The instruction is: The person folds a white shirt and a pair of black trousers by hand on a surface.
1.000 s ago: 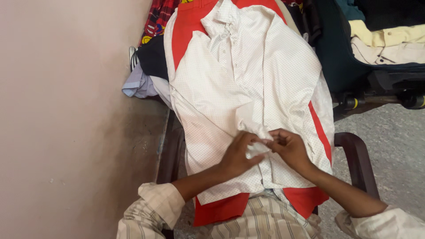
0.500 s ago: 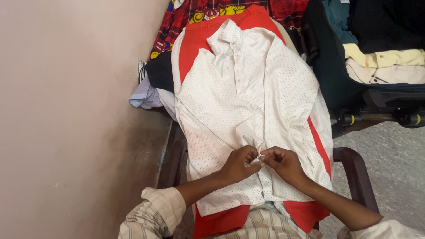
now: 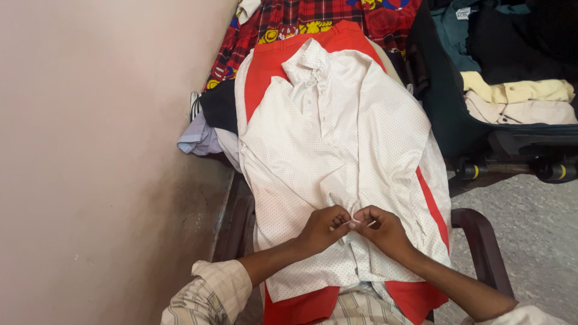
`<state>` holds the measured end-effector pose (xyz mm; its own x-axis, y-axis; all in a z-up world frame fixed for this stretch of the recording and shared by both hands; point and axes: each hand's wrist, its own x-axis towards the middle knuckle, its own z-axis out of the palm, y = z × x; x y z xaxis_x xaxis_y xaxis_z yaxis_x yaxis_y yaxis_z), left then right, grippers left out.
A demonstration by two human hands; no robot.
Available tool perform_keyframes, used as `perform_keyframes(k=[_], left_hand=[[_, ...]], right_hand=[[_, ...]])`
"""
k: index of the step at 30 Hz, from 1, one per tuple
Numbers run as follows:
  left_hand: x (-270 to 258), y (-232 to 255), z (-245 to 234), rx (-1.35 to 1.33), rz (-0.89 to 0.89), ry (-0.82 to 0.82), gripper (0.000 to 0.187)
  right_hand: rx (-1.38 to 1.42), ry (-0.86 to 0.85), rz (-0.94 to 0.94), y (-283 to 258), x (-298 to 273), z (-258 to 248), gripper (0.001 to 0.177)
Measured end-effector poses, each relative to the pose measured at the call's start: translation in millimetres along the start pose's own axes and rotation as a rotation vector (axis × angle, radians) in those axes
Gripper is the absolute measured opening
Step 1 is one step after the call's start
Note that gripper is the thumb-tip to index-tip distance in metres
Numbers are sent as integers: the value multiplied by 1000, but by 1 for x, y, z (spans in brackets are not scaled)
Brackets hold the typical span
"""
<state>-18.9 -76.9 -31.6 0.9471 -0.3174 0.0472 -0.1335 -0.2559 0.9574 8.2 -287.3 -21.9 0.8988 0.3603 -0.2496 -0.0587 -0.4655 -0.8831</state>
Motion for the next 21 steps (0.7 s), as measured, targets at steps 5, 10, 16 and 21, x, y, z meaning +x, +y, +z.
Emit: perform_keyframes(k=[5, 10, 16, 21], left_hand=[[-1, -2, 0, 5, 39, -26, 14], [1, 0, -2, 33, 17, -39, 14], [-1, 2, -3, -24, 57, -54, 13], [1, 2, -1, -23, 18, -43, 16]], right_hand=[[129, -14, -12, 11, 5, -2, 22], [207, -31, 35, 24, 11, -3, 18], [298, -76, -5, 35, 15, -3, 13], [282, -82, -12, 32, 15, -4, 17]])
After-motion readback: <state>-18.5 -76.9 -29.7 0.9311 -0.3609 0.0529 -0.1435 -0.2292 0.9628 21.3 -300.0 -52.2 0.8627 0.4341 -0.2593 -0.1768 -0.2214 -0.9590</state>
